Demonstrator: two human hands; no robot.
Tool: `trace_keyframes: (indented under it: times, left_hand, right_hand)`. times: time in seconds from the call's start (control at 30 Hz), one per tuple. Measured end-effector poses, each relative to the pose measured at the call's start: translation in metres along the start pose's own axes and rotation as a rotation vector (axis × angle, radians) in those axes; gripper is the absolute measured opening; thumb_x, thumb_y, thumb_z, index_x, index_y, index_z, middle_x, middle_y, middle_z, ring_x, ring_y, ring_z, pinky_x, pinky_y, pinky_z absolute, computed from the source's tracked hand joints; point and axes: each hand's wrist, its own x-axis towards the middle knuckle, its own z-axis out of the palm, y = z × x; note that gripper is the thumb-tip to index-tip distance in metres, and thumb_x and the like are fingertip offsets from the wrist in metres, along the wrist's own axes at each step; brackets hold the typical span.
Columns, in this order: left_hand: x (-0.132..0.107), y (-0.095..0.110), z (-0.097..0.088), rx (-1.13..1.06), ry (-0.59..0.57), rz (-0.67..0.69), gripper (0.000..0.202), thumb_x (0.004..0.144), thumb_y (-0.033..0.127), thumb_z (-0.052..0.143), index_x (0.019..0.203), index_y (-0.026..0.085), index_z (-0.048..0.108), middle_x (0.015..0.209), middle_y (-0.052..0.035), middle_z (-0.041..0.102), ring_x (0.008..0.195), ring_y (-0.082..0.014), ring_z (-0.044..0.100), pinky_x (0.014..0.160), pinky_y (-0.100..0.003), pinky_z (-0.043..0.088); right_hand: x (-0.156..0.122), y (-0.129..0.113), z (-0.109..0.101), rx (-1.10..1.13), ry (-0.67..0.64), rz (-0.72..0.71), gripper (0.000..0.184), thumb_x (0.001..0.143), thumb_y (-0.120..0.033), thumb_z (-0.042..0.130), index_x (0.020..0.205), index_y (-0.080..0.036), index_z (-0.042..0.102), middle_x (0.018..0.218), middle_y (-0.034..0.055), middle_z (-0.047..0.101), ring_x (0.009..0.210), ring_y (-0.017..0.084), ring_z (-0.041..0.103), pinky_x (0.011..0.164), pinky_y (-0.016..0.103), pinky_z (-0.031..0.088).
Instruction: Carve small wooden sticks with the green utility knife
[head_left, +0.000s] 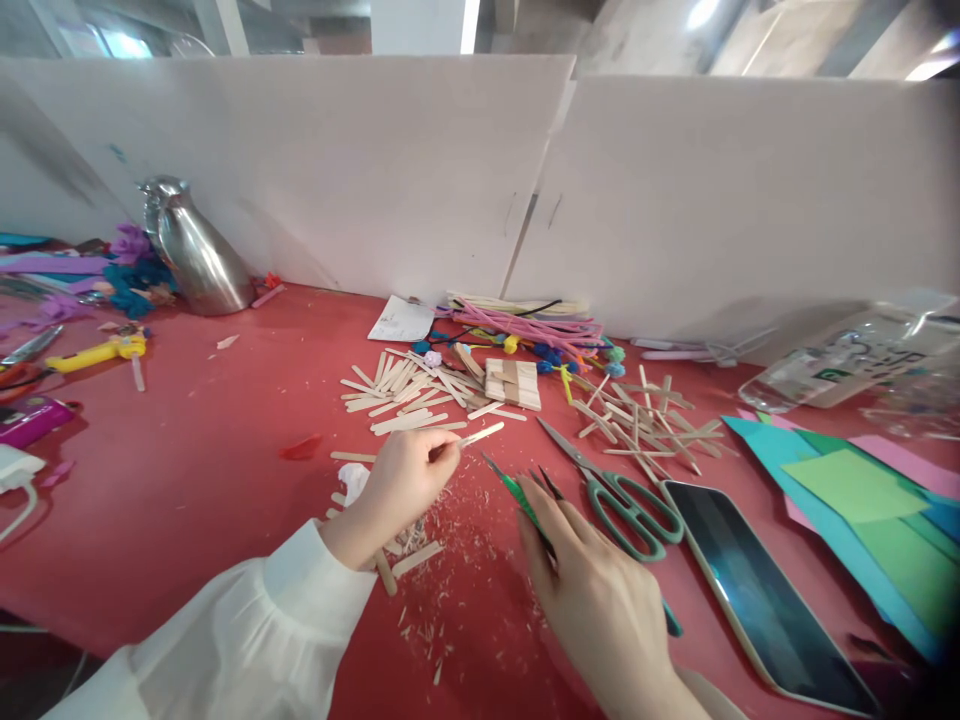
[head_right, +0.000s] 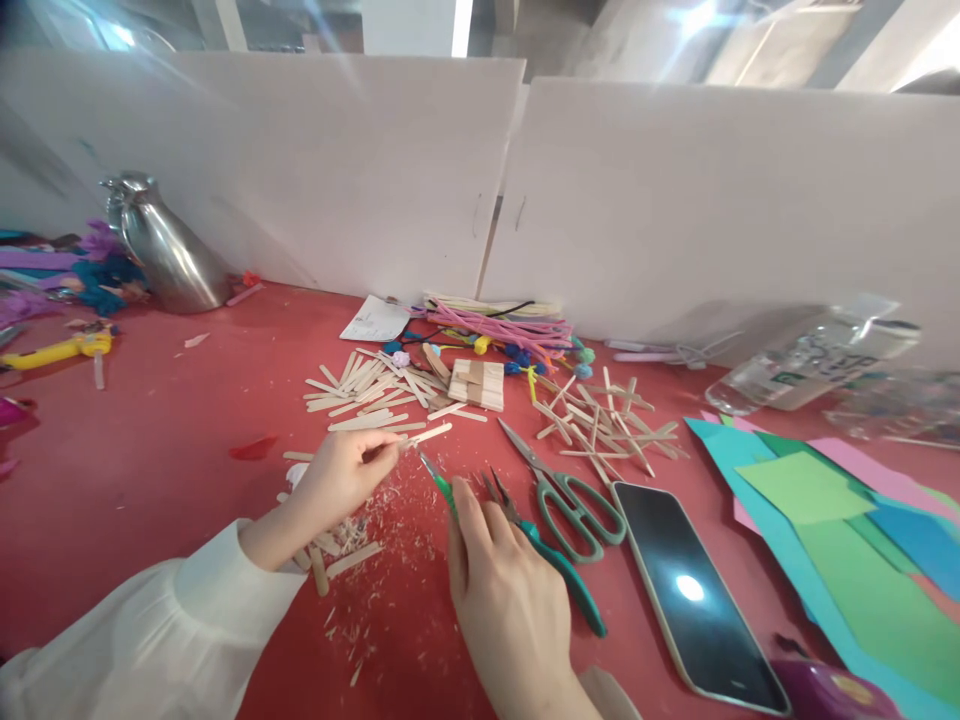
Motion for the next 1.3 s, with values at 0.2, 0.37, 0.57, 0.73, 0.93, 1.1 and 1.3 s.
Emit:
trace_keyframes:
  times: [0.2, 0.37, 0.57, 0.73, 0.93, 1.1, 1.3]
  left_hand:
    - [0.000, -0.004, 0.002, -0.098, -0.021, -0.035, 0.024, 0.081, 0.024, 0.046, 0.067, 0.015, 0.063, 0.049, 0.0044, 0.043, 0.046, -0.0086, 0.033, 0.045, -0.021, 0.026]
    - [0.002, -0.004, 0.001, -0.243, -0.085, -0.095, 0.032, 0.084, 0.028, 0.044, 0.057, 0.015, 0.055, 0.050, 0.0039, 0.045, 0.048, -0.0085, 0.040, 0.048, -0.020, 0.033]
    - [-0.004, 0.005, 0.003, -0.312, -0.179, -0.064, 0.025, 0.085, 0.031, 0.049, 0.076, 0.016, 0.067, 0.064, -0.0008, 0.062, 0.058, -0.0116, 0.054, 0.053, -0.022, 0.041]
    - [-0.007, 0.006, 0.006, -0.320, -0.224, 0.006, 0.017, 0.081, 0.021, 0.055, 0.090, 0.018, 0.069, 0.086, -0.0039, 0.070, 0.075, -0.0141, 0.062, 0.065, -0.023, 0.047]
    - [-0.007, 0.009, 0.004, -0.297, -0.362, -0.050, 0.016, 0.081, 0.022, 0.052, 0.074, 0.015, 0.065, 0.064, 0.0001, 0.063, 0.058, -0.0112, 0.056, 0.054, -0.020, 0.041]
    - [-0.005, 0.008, 0.002, -0.236, -0.190, -0.044, 0.022, 0.083, 0.024, 0.048, 0.067, 0.015, 0.059, 0.059, 0.0018, 0.053, 0.054, -0.0093, 0.046, 0.051, -0.020, 0.037]
    - [0.000, -0.003, 0.002, -0.267, 0.043, -0.059, 0.020, 0.083, 0.029, 0.050, 0.073, 0.014, 0.059, 0.057, 0.0023, 0.051, 0.049, -0.0081, 0.042, 0.047, -0.020, 0.036]
  right_hand:
    - [-0.003, 0.005, 0.006, 0.101, -0.054, 0.087, 0.034, 0.091, -0.026, 0.034, 0.102, -0.017, 0.065, 0.077, 0.0031, 0.072, 0.042, 0.012, 0.061, 0.034, 0.023, 0.033]
    - [-0.001, 0.009, 0.004, 0.548, -0.109, 0.446, 0.027, 0.086, -0.037, 0.045, 0.100, -0.021, 0.061, 0.071, 0.0006, 0.067, 0.044, 0.011, 0.055, 0.039, 0.021, 0.038]
    - [0.014, 0.018, 0.007, 1.297, -0.231, 1.032, 0.035, 0.074, -0.053, 0.059, 0.069, -0.020, 0.048, 0.047, -0.0079, 0.044, 0.038, 0.008, 0.040, 0.037, 0.019, 0.034]
    - [0.013, 0.018, 0.013, 1.356, -0.272, 1.043, 0.033, 0.070, -0.047, 0.066, 0.078, -0.019, 0.051, 0.049, -0.0083, 0.045, 0.039, 0.008, 0.040, 0.037, 0.020, 0.033]
    - [0.010, 0.019, 0.007, 0.930, -0.233, 0.845, 0.028, 0.075, -0.047, 0.059, 0.080, -0.019, 0.054, 0.054, -0.0063, 0.048, 0.045, 0.011, 0.045, 0.045, 0.023, 0.040]
    - [0.010, 0.018, 0.004, 0.809, -0.199, 0.671, 0.027, 0.081, -0.043, 0.051, 0.091, -0.018, 0.056, 0.059, -0.0029, 0.055, 0.050, 0.013, 0.051, 0.047, 0.023, 0.043]
    - [0.005, 0.013, 0.004, 0.814, -0.283, 0.415, 0.029, 0.085, -0.035, 0.045, 0.105, -0.017, 0.055, 0.078, 0.0038, 0.065, 0.056, 0.013, 0.056, 0.042, 0.019, 0.042]
